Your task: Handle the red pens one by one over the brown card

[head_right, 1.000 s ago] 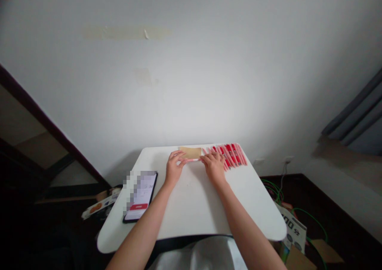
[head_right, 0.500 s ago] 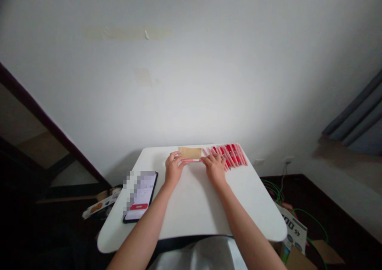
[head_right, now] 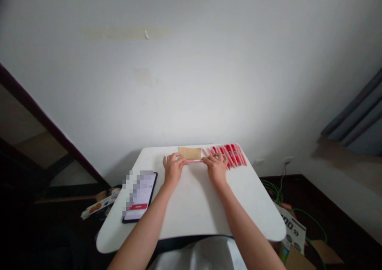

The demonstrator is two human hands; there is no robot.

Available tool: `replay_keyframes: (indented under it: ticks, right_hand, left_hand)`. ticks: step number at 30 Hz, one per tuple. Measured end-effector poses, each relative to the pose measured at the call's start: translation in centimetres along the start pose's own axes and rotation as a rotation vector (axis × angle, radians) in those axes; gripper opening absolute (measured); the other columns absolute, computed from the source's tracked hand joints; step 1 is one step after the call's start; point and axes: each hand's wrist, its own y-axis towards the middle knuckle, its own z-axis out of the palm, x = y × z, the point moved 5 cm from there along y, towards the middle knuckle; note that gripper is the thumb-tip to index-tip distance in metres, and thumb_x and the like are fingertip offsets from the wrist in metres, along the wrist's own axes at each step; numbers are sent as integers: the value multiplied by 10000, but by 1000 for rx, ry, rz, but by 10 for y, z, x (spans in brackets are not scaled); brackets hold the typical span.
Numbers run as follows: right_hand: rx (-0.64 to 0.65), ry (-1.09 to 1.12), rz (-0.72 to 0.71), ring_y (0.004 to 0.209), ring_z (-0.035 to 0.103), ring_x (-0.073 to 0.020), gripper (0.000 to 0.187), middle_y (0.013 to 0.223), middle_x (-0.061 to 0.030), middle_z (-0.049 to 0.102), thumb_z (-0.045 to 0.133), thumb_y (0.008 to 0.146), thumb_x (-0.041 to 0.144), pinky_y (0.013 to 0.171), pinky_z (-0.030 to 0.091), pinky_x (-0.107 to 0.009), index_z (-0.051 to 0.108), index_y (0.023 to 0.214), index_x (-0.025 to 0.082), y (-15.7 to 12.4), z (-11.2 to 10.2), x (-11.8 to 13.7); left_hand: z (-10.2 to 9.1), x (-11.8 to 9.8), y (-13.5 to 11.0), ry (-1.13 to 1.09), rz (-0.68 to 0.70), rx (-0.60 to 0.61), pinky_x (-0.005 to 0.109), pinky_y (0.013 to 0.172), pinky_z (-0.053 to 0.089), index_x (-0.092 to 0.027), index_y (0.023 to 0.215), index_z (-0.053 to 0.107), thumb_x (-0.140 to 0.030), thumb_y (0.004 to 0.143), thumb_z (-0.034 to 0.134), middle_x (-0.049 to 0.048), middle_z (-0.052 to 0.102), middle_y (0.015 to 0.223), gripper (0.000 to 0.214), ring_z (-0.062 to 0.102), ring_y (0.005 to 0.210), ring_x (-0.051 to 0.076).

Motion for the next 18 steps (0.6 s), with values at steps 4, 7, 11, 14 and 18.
replay_keyframes:
  ticks: [4, 7, 11, 14, 18]
  right_hand:
    - [-24, -29, -11, 1023, 472, -227, 234, 929, 8, 728, 546, 910, 246, 972, 182, -445, 715, 1016, 368, 1, -4, 3]
    - [-47, -39, -36, 1027, 475, -233, 238, 944, 14, 733, 556, 900, 230, 993, 154, -458, 718, 1006, 368, 2, -7, 5]
    - [-74, -46, -48, 1031, 476, -242, 231, 974, 16, 734, 554, 903, 246, 1004, 140, -470, 712, 1013, 373, 1, -8, 4]
    - [-64, -42, -31, 1025, 475, -240, 225, 990, 20, 732, 551, 906, 252, 1003, 150, -467, 709, 1015, 369, 1, -6, 2]
    - [-59, -46, -7, 1033, 468, -246, 221, 987, 12, 734, 552, 904, 259, 995, 165, -465, 715, 1009, 365, 0, -2, -3]
  left_hand:
    - [0, -1, 0, 30, -5, 28, 632, 1112, 196, -312, 809, 729, -310, 837, 616, 9, 620, 1126, 116, 470, 1118, 238]
    - [0, -2, 0, 61, -7, 54, 670, 1101, 191, -300, 804, 724, -304, 851, 593, 14, 617, 1098, 139, 458, 1111, 246]
    - [2, -4, -1, 90, -5, 57, 705, 1082, 196, -288, 834, 717, -290, 873, 553, 22, 607, 1126, 169, 448, 1121, 257]
    - [2, -3, -3, 74, -1, 36, 729, 1068, 190, -302, 880, 714, -340, 871, 556, 29, 578, 1201, 163, 425, 1174, 275]
    - [3, -1, -3, 27, -8, 26, 713, 1081, 193, -324, 991, 691, -349, 809, 648, 44, 551, 1256, 189, 418, 1210, 280]
